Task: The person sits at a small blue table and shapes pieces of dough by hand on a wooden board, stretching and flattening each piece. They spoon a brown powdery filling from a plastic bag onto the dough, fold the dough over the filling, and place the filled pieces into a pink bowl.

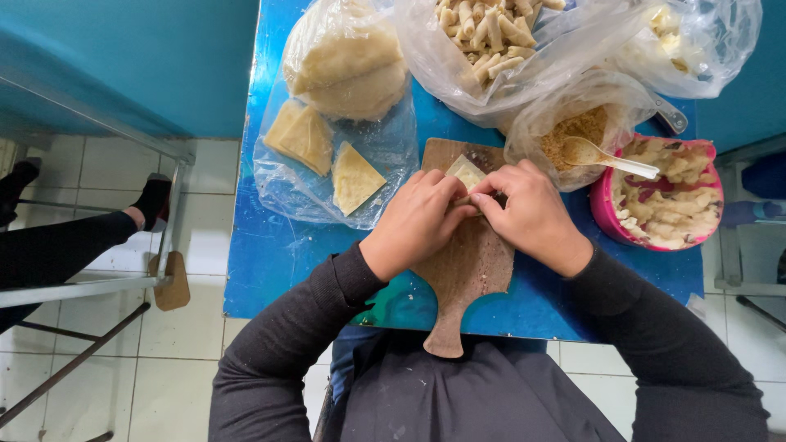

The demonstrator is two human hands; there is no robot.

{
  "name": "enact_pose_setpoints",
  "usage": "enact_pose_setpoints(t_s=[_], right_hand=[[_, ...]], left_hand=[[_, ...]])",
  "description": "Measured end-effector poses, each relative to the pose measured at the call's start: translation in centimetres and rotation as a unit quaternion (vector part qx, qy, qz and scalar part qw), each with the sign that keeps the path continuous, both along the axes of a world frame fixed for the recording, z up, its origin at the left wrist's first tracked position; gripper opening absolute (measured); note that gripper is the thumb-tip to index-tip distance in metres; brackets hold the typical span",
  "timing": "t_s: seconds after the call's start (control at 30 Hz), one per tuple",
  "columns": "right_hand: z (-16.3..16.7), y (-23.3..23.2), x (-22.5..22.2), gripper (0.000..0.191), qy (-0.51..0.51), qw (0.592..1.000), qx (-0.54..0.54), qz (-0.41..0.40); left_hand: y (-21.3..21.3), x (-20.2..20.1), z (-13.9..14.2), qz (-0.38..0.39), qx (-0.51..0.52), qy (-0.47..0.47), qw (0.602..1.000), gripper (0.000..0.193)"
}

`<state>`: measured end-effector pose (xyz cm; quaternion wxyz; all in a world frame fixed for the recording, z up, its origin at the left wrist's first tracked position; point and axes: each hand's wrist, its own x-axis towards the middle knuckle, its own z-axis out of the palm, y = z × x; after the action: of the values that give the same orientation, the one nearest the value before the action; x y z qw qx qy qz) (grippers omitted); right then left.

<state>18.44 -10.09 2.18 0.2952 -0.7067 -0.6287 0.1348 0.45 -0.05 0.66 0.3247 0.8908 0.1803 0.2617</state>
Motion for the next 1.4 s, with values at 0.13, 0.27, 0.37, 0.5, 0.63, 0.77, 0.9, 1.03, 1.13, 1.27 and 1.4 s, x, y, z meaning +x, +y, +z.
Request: enact_pose_setpoints(t_s=[0.13,0.27,0.37,0.5,0.63,0.77,0.9,1.03,1.13,1.27,1.4], right_hand=[[-0.3,0.0,0.2,0.012,0.024,1.000,-0.016,-0.007],[-0.4,-0.1,0.5,0.013,0.005,1.000,-0.007,-0.002],[-0.5,0.4,1.2,0.015,0.002,0.999,-0.035,0.009],[-0.6,0.8,1.5,0.016,0.067,0.996,-0.053,-0.005],[-0.7,0.6,0.7,0.011,0.033,0.999,0.006,0.009],[-0.3,-0.1,-0.4,0.011,-0.068,0.996,0.060,0.026],[0.2,-0.2,-0.9,0.009,-0.093,0.994,0.042,0.024],[0.3,-0.1,-1.2,0.006,-0.120,0.991,0.064,0.016],[0.1,0.1,-1.1,0.005,-0.117,0.989,0.085,0.005],[-0.2,0.3,-0.9,0.007,-0.088,0.990,0.109,0.006],[-0.2,0.2,-0.8,0.007,-0.092,0.992,0.087,0.013]], left_hand=[[-0.1,0.0,-0.1,0.019,-0.008,-0.007,1.000,0.011],[-0.4,0.2,-0.5,0.040,0.012,-0.021,0.999,0.004],[-0.3,0.5,-0.8,0.053,0.010,-0.021,0.998,0.003],[0.0,0.9,-1.0,0.061,-0.006,-0.011,0.998,0.005],[0.1,0.9,-1.1,0.056,-0.016,-0.039,0.998,0.007],[0.1,0.8,-1.1,0.044,0.025,-0.022,0.998,0.007],[0.3,0.4,-0.9,0.024,0.036,-0.014,0.999,0.008],[0.4,0.5,-0.8,0.035,0.028,-0.018,0.999,0.007],[0.1,0.7,-0.8,0.054,0.058,0.000,0.997,0.006],[0.1,0.7,-0.7,0.059,0.096,0.003,0.994,0.012],[0.0,0.4,-0.8,0.040,0.079,-0.019,0.996,0.007]])
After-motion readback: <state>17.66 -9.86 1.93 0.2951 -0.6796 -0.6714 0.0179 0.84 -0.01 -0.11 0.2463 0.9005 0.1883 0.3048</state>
